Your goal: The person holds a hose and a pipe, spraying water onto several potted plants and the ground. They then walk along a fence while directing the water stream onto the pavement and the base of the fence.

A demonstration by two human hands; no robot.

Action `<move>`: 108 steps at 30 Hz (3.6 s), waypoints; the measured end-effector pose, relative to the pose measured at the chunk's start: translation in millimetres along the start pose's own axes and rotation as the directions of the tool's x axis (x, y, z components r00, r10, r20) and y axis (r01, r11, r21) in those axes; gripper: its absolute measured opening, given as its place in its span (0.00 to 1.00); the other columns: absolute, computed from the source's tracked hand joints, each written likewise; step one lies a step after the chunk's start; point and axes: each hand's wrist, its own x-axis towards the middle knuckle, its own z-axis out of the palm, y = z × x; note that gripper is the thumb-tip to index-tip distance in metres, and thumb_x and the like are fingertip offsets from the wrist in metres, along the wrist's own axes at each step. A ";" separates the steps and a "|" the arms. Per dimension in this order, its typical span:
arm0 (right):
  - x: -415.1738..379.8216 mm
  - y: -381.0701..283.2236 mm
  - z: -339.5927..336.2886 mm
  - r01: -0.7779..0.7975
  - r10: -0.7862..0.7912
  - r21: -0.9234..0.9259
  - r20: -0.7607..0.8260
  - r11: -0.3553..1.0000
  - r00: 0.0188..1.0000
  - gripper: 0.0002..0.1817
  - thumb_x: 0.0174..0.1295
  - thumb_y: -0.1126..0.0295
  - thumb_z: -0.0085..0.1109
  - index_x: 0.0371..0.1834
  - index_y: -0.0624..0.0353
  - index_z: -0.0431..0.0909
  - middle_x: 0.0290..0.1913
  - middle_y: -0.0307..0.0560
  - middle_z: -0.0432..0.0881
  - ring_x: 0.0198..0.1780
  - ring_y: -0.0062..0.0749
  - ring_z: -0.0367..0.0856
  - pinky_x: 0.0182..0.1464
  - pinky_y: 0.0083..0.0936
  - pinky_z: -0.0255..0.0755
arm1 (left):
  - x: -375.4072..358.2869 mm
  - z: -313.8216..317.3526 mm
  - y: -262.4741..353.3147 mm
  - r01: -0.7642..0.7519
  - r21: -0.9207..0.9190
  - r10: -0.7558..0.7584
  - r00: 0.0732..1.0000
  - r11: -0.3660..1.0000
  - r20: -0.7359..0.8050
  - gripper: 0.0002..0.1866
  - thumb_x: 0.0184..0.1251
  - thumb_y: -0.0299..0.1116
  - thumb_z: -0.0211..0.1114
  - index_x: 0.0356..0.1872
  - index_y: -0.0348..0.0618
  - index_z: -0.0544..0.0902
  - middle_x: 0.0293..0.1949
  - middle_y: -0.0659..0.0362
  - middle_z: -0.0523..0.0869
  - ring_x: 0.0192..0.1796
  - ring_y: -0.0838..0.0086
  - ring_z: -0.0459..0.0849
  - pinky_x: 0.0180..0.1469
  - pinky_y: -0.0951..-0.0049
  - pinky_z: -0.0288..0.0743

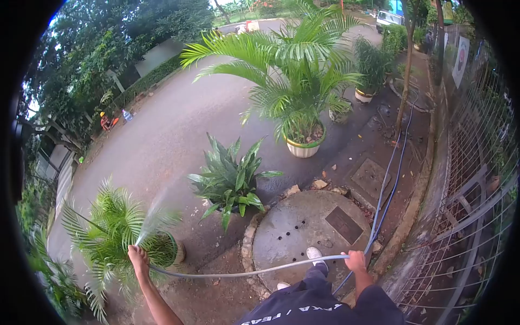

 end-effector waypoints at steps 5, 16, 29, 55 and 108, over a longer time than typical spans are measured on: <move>-72.8 -5.7 30.7 -0.089 0.094 -0.033 0.197 0.995 0.976 0.29 0.61 0.40 0.52 0.27 0.58 0.83 0.31 0.59 0.83 0.39 0.58 0.81 0.45 0.47 0.74 | -0.8 -23.0 19.4 -0.074 -0.114 0.064 0.994 0.991 -0.094 0.20 0.71 0.45 0.41 0.17 0.52 0.60 0.10 0.69 0.55 0.09 0.81 0.51 0.09 0.78 0.42; -91.7 -26.7 47.2 -0.175 0.157 0.019 0.353 0.984 0.922 0.24 0.59 0.43 0.56 0.31 0.55 0.86 0.34 0.57 0.84 0.42 0.56 0.82 0.46 0.46 0.75 | -23.9 -30.1 26.9 -0.057 -0.052 0.050 0.990 0.997 -0.131 0.18 0.68 0.45 0.42 0.18 0.53 0.59 0.11 0.70 0.55 0.10 0.82 0.50 0.10 0.77 0.42; -21.5 -6.1 34.3 -0.108 0.072 0.106 0.303 0.989 0.950 0.22 0.57 0.48 0.59 0.33 0.57 0.85 0.36 0.57 0.84 0.43 0.55 0.82 0.48 0.44 0.75 | -80.7 45.3 39.2 -0.132 0.058 0.123 0.983 0.990 0.138 0.18 0.70 0.41 0.41 0.18 0.50 0.60 0.11 0.68 0.56 0.10 0.81 0.52 0.11 0.78 0.44; 8.4 112.0 42.2 -0.108 0.048 0.151 0.358 0.983 0.933 0.20 0.55 0.51 0.63 0.32 0.59 0.84 0.34 0.58 0.84 0.42 0.55 0.82 0.47 0.44 0.75 | -136.3 68.2 -5.7 -0.229 0.551 0.226 0.971 0.802 0.075 0.19 0.70 0.42 0.45 0.17 0.48 0.63 0.11 0.67 0.62 0.10 0.81 0.59 0.10 0.76 0.49; -95.0 -49.3 93.2 -0.054 0.037 0.045 0.318 0.997 0.947 0.19 0.56 0.51 0.61 0.33 0.57 0.84 0.37 0.55 0.84 0.44 0.54 0.82 0.48 0.45 0.76 | -59.5 -81.2 43.4 -0.164 -0.207 0.131 0.978 0.965 -0.165 0.16 0.69 0.42 0.42 0.20 0.52 0.61 0.13 0.69 0.57 0.12 0.83 0.49 0.11 0.78 0.42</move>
